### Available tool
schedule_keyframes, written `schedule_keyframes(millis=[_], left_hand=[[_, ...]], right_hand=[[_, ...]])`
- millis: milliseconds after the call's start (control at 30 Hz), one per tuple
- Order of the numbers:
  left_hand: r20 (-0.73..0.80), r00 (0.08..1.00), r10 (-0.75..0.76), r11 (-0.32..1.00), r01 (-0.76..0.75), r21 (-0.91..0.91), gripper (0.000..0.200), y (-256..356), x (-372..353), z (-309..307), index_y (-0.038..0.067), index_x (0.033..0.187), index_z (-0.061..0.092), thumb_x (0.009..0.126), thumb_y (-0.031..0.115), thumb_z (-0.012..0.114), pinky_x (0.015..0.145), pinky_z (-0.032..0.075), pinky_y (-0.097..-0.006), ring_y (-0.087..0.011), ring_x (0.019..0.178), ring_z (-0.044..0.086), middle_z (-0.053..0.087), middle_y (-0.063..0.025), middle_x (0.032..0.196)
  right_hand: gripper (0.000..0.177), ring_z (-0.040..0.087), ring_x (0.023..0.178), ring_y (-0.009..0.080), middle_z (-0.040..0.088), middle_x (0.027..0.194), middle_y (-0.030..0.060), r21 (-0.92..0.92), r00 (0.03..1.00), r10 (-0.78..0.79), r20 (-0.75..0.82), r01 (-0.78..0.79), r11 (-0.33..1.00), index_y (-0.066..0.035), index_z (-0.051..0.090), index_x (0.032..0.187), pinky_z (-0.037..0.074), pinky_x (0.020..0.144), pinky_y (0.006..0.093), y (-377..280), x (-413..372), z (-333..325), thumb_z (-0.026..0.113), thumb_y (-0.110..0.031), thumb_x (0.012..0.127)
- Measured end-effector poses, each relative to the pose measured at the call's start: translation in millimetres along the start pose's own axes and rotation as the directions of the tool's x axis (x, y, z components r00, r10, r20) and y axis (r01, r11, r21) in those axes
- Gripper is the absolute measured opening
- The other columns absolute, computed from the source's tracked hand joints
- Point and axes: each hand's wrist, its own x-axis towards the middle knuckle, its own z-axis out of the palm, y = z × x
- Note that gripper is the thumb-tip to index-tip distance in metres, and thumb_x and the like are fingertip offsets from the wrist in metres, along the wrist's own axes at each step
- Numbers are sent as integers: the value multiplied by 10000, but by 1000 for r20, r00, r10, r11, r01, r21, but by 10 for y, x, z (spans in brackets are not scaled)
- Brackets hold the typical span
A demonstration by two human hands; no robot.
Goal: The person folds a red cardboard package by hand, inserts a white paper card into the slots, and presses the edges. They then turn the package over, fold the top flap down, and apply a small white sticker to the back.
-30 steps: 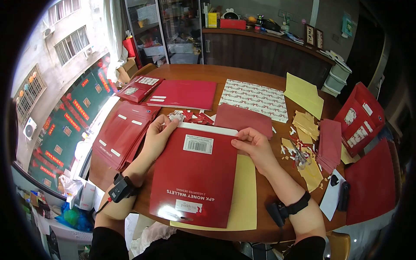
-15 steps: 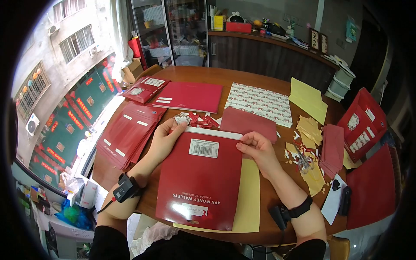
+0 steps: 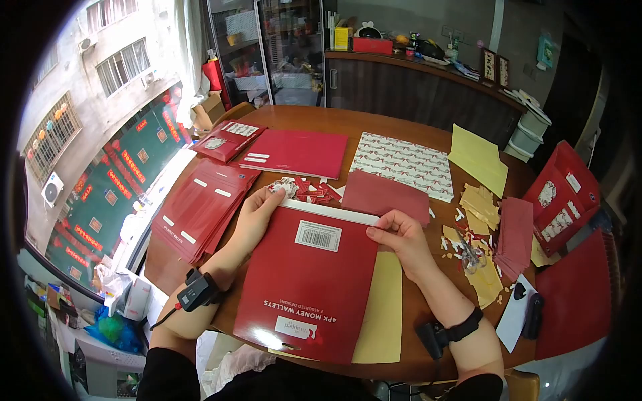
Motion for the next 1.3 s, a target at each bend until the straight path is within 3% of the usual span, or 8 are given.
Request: schedule_keyframes(millis=[100, 133, 333, 700, 867, 967, 1167, 1300], left_hand=[[-8, 1000, -16, 975, 14, -224, 221, 152, -77, 67, 88, 941, 537, 1029, 265, 636, 616, 489, -228, -70, 692, 597, 654, -25, 846], [22, 999, -34, 973, 38, -228, 174, 125, -51, 11, 81, 1124, 559, 1035, 221, 612, 703, 534, -230, -97, 791, 654, 683, -53, 971], [238, 942, -237, 919, 297, -260, 325, 270, -55, -60, 51, 1325, 558, 1024, 164, 606, 866, 551, -264, -127, 984, 676, 699, -71, 1115], [390, 905, -167, 874, 319, -366, 290, 213, -101, 3, 59, 1297, 581, 1008, 71, 580, 903, 590, -319, -171, 1032, 704, 703, -105, 1186], [393, 896, -205, 865, 354, -355, 204, 193, -85, -6, 79, 1200, 615, 998, 58, 591, 856, 599, -302, -161, 983, 710, 709, -105, 1164], [450, 877, -171, 891, 332, -309, 113, 100, -50, -79, 88, 1102, 628, 998, 57, 593, 803, 587, -272, -135, 940, 701, 717, -90, 1107], [371, 897, -241, 873, 367, -321, 28, 199, -97, 6, 97, 961, 643, 987, 89, 648, 689, 564, -244, -95, 853, 692, 718, -39, 959], [397, 871, -290, 917, 372, -146, 62, 233, -62, -97, 83, 939, 664, 952, 100, 722, 699, 571, -240, -89, 818, 694, 730, -33, 936]], right_hand=[[150, 634, 872, 61, 672, 956, -5, -18, 999, -43, -20, 42, 999, -71, 654, 1020, 514, 760, 217, -23, -9, 61, 753, -39, 912], [191, 639, 884, 65, 669, 974, -2, -4, 998, -38, -44, 38, 999, -63, 648, 1080, 516, 770, 219, -55, -30, 111, 748, -41, 919], [368, 654, 958, 83, 671, 1049, 9, -37, 1000, -4, 5, 4, 999, -64, 571, 1300, 529, 819, 229, -10, 13, 55, 710, -75, 959], [358, 660, 1048, 81, 688, 1198, 33, 32, 995, 0, 104, -3, 999, -74, 549, 1388, 581, 826, 285, -124, -61, 147, 587, -112, 1033], [276, 658, 1038, 90, 709, 1176, 44, 23, 984, -127, 128, 125, 992, -20, 662, 1266, 547, 892, 267, -23, -12, 57, 601, -55, 1000], [243, 648, 1041, 86, 718, 1166, 46, 35, 989, -67, 130, 63, 997, -6, 696, 1207, 518, 930, 260, -52, -38, 57, 606, -25, 982], [197, 660, 981, 86, 731, 1083, 52, -121, 980, -151, 131, 167, 978, -2, 703, 1169, 518, 860, 233, -41, -47, 125, 641, -76, 997], [173, 654, 930, 74, 735, 1047, 36, -134, 981, -135, 143, 154, 979, -7, 719, 1130, 515, 846, 233, -32, -58, 168, 662, -105, 1000]])
